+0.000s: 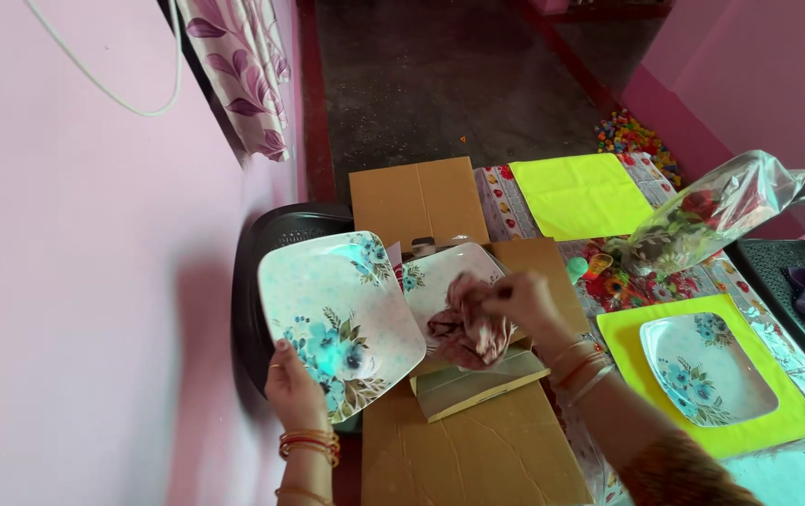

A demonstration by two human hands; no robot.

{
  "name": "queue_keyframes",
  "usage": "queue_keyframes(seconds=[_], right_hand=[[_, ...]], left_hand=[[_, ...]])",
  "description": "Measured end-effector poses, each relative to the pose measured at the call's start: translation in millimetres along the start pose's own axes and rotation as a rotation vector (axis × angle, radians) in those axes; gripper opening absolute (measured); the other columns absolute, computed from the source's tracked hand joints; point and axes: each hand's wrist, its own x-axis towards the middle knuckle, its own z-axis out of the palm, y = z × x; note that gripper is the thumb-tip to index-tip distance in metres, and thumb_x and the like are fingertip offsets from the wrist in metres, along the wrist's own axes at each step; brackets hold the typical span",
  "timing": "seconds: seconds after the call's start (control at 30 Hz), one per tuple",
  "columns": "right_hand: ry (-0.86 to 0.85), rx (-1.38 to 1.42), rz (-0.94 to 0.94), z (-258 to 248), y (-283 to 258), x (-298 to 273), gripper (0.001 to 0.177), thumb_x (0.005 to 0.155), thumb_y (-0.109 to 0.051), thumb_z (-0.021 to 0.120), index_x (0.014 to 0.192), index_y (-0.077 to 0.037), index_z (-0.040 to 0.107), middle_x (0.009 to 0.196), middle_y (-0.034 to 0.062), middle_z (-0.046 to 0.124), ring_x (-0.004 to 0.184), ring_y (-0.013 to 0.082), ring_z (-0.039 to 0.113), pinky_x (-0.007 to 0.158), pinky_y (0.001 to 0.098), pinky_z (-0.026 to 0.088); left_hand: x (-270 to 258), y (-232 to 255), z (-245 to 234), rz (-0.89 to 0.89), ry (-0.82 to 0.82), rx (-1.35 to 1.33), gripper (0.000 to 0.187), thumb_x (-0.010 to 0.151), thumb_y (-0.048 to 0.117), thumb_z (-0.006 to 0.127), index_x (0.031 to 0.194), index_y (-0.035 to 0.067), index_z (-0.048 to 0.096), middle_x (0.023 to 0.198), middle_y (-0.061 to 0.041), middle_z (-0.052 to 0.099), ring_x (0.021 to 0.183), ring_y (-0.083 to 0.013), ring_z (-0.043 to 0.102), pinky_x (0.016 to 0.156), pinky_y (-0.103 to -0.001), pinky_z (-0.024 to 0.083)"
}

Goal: The person opens a cardboard box containing square plates, removes them one by one, and wipes each plate with a cloth. The person places the cleaned plates on a table covered with a patterned tablecloth and yellow napkins.

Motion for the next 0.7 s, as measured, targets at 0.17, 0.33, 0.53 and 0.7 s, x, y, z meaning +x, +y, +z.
queue_keyframes(seconds=[0.17, 0.33, 0.53, 0.7], right_hand=[[-0.038, 0.607, -0.114, -115.8, -99.9, 8.3, 0.022, 0.082, -0.013, 0.080, 0.099, 0.001, 0.078, 0.081, 0.0052, 0.075, 0.068, 0.0101, 0.067, 0.061, 0.0287, 0.054], [0.063, 1.029, -0.283, -167.9, -171.4, -8.8, 0.017, 0.094, -0.012, 0.073, 0.106, 0.000, 0.075, 0.097, 0.0050, 0.075, 0.084, 0.0110, 0.070, 0.078, 0.0276, 0.057], [-0.092, 0.244, -0.295, -102.7, -113.2, 2.9, 0.042, 0.081, -0.021, 0.082, 0.118, -0.002, 0.073, 0.112, 0.0089, 0.076, 0.107, 0.0208, 0.070, 0.095, 0.0382, 0.056], [0.310, 0.118, -0.770, -3.6, -108.9, -18.3, 0.046, 0.097, -0.018, 0.065, 0.141, -0.005, 0.059, 0.149, 0.0213, 0.058, 0.149, 0.0362, 0.047, 0.123, 0.0480, 0.035]], left_hand=[[1.3, -21.7, 28.2, 0.020, -0.061, -0.001, 0.055, 0.103, 0.052, 0.053, 0.100, -0.001, 0.068, 0.058, 0.006, 0.033, 0.053, -0.0059, 0.029, 0.048, -0.029, 0.027], [-9.3, -26.8, 60.3, -0.012, -0.130, -0.138, 0.058, 0.111, 0.048, 0.052, 0.084, -0.004, 0.057, 0.065, 0.007, 0.031, 0.060, -0.0058, 0.028, 0.052, -0.030, 0.027], [-21.7, -33.4, 89.0, 0.018, -0.258, -0.223, 0.049, 0.106, 0.044, 0.047, 0.087, 0.003, 0.065, 0.071, 0.005, 0.053, 0.062, -0.0073, 0.044, 0.057, -0.029, 0.038], [-63.3, -8.4, 121.9, 0.174, -0.442, -0.305, 0.045, 0.105, 0.039, 0.051, 0.096, -0.002, 0.069, 0.074, 0.004, 0.062, 0.069, -0.0076, 0.053, 0.062, -0.028, 0.044]])
